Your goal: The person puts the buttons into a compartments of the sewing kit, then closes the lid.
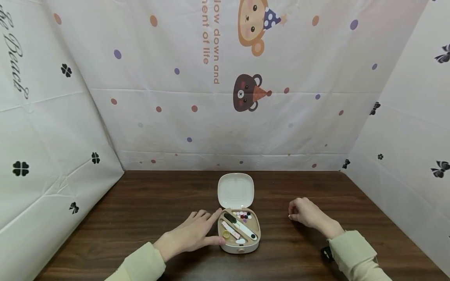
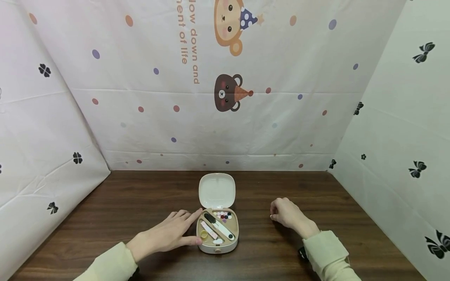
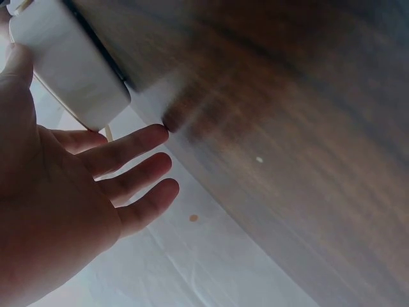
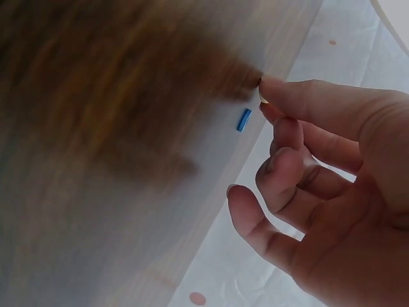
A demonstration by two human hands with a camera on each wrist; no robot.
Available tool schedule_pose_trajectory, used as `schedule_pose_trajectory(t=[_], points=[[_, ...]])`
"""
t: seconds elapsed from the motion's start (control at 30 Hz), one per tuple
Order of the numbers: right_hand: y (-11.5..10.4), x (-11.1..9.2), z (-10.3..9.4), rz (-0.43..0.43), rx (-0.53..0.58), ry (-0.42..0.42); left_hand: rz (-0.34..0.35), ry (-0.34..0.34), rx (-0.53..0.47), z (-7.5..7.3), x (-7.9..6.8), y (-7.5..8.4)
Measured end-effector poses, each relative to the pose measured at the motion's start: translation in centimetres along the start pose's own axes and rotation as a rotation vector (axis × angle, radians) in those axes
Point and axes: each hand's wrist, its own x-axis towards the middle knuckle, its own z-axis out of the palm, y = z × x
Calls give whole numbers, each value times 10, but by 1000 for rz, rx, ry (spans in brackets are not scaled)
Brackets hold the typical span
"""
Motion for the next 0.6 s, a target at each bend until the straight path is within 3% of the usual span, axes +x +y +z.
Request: schedule_pose_trajectory(t=[0.6], points=[[-7,5,0,-68,105,12,-1,5,-3,1,0,0]])
